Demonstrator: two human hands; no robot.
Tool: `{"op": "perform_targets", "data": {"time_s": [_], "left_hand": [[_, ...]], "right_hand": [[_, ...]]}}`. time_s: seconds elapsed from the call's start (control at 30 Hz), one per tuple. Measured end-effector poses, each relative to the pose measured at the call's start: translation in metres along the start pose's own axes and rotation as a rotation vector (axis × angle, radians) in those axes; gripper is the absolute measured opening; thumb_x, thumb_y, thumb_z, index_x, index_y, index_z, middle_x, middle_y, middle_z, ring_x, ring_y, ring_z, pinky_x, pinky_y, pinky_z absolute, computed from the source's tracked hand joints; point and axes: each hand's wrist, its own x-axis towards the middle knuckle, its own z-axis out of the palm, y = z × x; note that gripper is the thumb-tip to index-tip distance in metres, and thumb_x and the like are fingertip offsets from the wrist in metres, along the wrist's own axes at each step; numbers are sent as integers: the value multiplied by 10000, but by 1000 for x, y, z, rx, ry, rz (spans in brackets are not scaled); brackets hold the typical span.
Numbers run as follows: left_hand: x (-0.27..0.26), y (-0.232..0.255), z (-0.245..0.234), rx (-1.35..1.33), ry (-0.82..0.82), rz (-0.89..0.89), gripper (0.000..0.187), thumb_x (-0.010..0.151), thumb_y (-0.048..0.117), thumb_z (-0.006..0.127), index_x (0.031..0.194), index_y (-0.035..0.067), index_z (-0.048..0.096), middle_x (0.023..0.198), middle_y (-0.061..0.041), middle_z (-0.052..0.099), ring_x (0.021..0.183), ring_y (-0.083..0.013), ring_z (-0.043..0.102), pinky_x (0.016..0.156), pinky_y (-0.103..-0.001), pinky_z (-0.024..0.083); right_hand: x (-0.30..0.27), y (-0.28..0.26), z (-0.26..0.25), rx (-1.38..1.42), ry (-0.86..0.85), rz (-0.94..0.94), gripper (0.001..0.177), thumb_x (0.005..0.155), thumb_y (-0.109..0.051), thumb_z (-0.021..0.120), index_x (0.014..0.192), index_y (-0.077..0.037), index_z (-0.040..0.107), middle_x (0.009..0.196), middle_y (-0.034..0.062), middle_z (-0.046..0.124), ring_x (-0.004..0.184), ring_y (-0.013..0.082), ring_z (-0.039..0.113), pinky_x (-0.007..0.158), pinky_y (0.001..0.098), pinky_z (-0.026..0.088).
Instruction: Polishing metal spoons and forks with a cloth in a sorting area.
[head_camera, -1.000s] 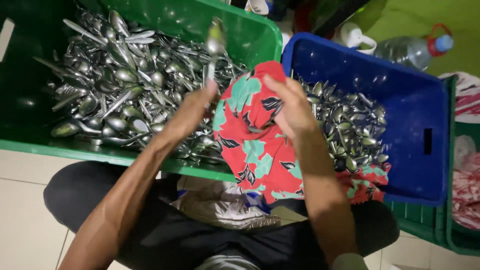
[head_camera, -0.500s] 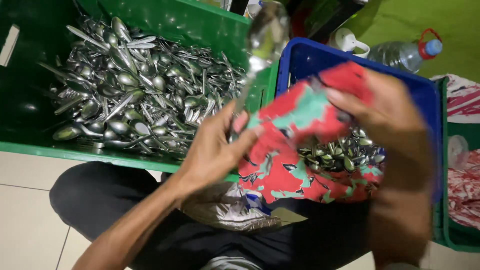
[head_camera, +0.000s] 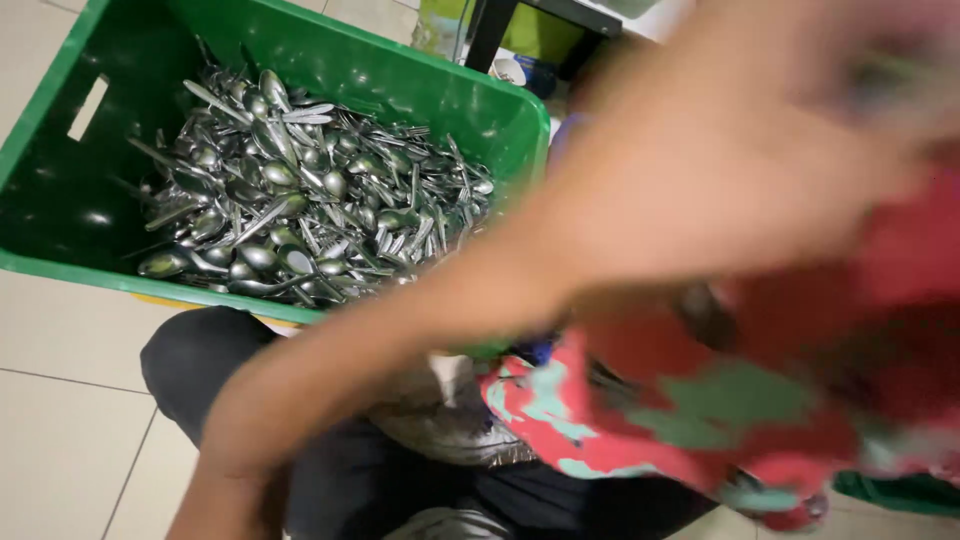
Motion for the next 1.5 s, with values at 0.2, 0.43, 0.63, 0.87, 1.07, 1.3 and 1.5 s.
{"op": "perform_targets", "data": {"time_s": [0.2, 0.43, 0.63, 0.87, 1.07, 1.3, 1.5], "left_hand": [[-44, -83, -96, -42, 118, -377, 295, 926, 180, 697, 822, 189, 421, 728, 58, 447, 586, -61, 422, 514, -208, 374], [-105, -163, -120, -203, 348, -714, 317, 876, 112, 772, 873, 149, 458, 525, 9, 544, 415, -76, 528, 349, -190, 395], [-109, -167, -124, -322, 322, -622, 324, 910, 55, 718, 866, 156, 413, 589, -2, 578, 459, -85, 576, 423, -188, 457], [-133, -197, -132, -288, 367, -590, 341, 923, 35, 706, 869, 165, 396, 653, 12, 558, 503, -84, 569, 462, -197, 478], [-130, -174, -124, 263, 183, -756, 365, 1061, 416, 535, 1044, 55, 584, 871, -161, 607, 914, -335, 639, 901, -544, 502], [-149, -195, -140, 537, 230, -716, 354, 1095, 176, 376, 996, 19, 678, 608, -111, 530, 600, -252, 492, 636, -408, 429], [-160, -204, -138, 467, 273, -751, 348, 1112, 140, 351, 1038, 16, 667, 601, -43, 511, 538, -177, 469, 571, -342, 424]], "right_hand": [[35, 94, 52, 277, -3, -105, 279, 1038, -325, 600, 1213, -108, 605, 743, -90, 531, 396, 1, 320, 289, 225, 182], [111, 229, 132, 691, 235, 102, 447, 889, -220, 831, 1172, 41, 603, 985, 181, 739, 838, 269, 774, 735, 406, 659], [73, 217, 165, 542, -155, -111, 695, 935, -386, 716, 1468, 0, 494, 1445, 229, 551, 1315, 296, 548, 1131, 457, 460], [60, 265, 156, 625, -253, 33, 450, 839, -68, 782, 1231, 82, 620, 1200, 261, 677, 1109, 361, 676, 1023, 509, 512], [88, 280, 165, 1212, 61, 77, 279, 848, -280, 684, 985, -37, 676, 898, 242, 727, 811, 381, 744, 783, 486, 613], [119, 262, 231, 380, 536, -121, 441, 1022, -356, 643, 1293, -27, 528, 1198, 169, 569, 1077, 230, 562, 957, 395, 467], [131, 292, 282, -149, 449, -593, 291, 995, -177, 688, 1248, -43, 635, 1119, 98, 587, 1049, 315, 640, 938, 388, 516]]}}
